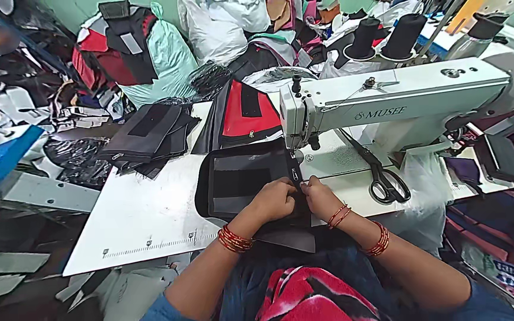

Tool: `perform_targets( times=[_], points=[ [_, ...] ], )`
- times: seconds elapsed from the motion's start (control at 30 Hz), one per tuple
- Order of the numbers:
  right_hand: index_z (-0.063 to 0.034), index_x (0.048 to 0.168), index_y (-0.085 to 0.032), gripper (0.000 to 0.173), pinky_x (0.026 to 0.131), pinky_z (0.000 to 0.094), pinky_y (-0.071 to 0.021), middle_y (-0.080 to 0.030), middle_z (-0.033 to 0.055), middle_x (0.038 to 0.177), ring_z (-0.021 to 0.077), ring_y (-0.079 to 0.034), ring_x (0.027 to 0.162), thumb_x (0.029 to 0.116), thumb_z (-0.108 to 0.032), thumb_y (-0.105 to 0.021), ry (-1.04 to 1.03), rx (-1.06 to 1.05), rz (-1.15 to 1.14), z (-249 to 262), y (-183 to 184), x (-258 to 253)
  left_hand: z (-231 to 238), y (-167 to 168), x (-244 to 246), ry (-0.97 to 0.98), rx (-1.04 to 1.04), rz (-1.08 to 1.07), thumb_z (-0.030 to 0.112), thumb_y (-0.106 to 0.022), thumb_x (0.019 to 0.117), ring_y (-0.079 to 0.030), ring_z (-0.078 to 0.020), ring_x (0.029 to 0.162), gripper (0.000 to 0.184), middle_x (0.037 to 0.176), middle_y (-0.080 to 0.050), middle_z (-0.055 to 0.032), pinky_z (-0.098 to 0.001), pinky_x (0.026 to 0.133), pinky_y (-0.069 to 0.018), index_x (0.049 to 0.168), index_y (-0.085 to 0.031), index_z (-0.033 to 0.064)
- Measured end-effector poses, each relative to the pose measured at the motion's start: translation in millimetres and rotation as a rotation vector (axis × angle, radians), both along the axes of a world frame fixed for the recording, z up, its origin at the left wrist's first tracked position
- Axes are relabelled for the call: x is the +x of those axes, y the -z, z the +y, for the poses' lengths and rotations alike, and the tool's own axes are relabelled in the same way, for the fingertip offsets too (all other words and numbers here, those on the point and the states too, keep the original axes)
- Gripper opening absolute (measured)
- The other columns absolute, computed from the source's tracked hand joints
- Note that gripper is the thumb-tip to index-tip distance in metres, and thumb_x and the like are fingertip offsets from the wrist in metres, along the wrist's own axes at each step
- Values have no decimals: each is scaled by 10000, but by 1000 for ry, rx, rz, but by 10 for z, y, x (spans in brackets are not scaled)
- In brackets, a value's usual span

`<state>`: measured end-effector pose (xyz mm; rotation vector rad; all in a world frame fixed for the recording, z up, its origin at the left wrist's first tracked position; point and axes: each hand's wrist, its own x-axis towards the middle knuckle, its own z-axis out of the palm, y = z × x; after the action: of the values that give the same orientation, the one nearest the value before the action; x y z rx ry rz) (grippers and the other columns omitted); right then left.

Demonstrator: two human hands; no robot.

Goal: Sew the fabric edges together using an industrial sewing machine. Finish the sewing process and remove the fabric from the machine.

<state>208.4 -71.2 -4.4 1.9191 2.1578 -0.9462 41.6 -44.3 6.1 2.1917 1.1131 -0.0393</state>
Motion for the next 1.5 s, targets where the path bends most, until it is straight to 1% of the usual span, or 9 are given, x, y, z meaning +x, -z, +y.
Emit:
perform_targets(
  times=[0.1, 0.23, 0.33, 0.47, 0.6, 0.7, 1.07, 1.23, 1.5],
  points=[
    [106, 1377, -540, 385, 980, 435, -526, -420, 298, 1462, 384, -636, 1145, 1017, 58, -412, -19, -26, -79, -21, -39, -81, 126, 10, 128, -124, 94, 55, -3, -470, 982, -631, -328, 1200, 456, 1490, -524, -145, -495, 1009, -512, 1418, -592, 46],
    [132, 1255, -607, 315, 961, 446, -534, -427, 308, 1459, 388, -643, 1126, 1006, 61, -429, -33, -11, -68, -26, -18, -66, 263, 231, 325, 54, 264, 185, -47, -558, 945, -554, -363, 1294, 521, 1624, -408, -58, -511, 981, -515, 1451, -573, 77],
    [126, 1249, -616, 305, 961, 439, -536, -414, 307, 1482, 387, -645, 1131, 1018, 37, -439, -33, -12, -55, -26, -3, -47, 248, 382, 400, 118, 368, 222, -32, -538, 970, -590, -376, 1247, 407, 1484, -569, -78, -517, 887, -546, 1355, -642, 45],
    [127, 1248, -619, 307, 955, 430, -537, -435, 304, 1466, 382, -650, 1121, 1015, 38, -440, -15, 5, -9, -41, -8, -41, 168, 580, 252, 79, 572, -53, -3, -565, 950, -687, -395, 1108, 278, 1273, -708, -153, -529, 828, -581, 1172, -734, -6],
    [122, 1274, -611, 318, 944, 423, -542, -444, 305, 1454, 379, -656, 1105, 1017, 36, -443, -25, -2, -19, -39, 0, -54, 116, 694, 155, 47, 703, -209, 17, -596, 876, -681, -378, 1134, 265, 1150, -753, -127, -549, 962, -531, 1076, -770, 16],
    [116, 1293, -600, 328, 937, 418, -545, -443, 302, 1448, 374, -656, 1101, 1018, 41, -438, -31, -16, -24, -31, -8, -63, 87, 714, 118, 28, 635, -253, 24, -568, 867, -632, -409, 1245, 318, 1219, -733, -151, -595, 1087, -451, 1122, -756, -8],
    [89, 1311, -607, 346, 983, 420, -525, -491, 289, 1410, 372, -641, 1150, 1027, 24, -421, 38, 68, 17, 292, 68, -79, 401, 755, 125, -29, 621, -263, 61, -569, 887, -638, -389, 1228, 326, 1225, -712, -184, -511, 1065, -494, 1144, -758, -4],
    [71, 1408, -542, 389, 1032, 416, -496, -459, 286, 1448, 373, -605, 1213, 1047, -8, -419, 62, 60, 22, 472, 80, -90, 609, 792, 138, -67, 639, -292, 48, -585, 899, -673, -379, 1159, 261, 1158, -721, -198, -508, 989, -547, 1072, -771, -11],
    [27, 1367, -604, 372, 1037, 479, -490, -514, 262, 1419, 377, -593, 1238, 1044, -33, -429, 125, 53, 21, 662, 77, -70, 803, 761, 154, -65, 639, -298, 3, -659, 837, -673, -378, 1158, 166, 1119, -730, -191, -531, 995, -541, 966, -759, -25]
  ],
)
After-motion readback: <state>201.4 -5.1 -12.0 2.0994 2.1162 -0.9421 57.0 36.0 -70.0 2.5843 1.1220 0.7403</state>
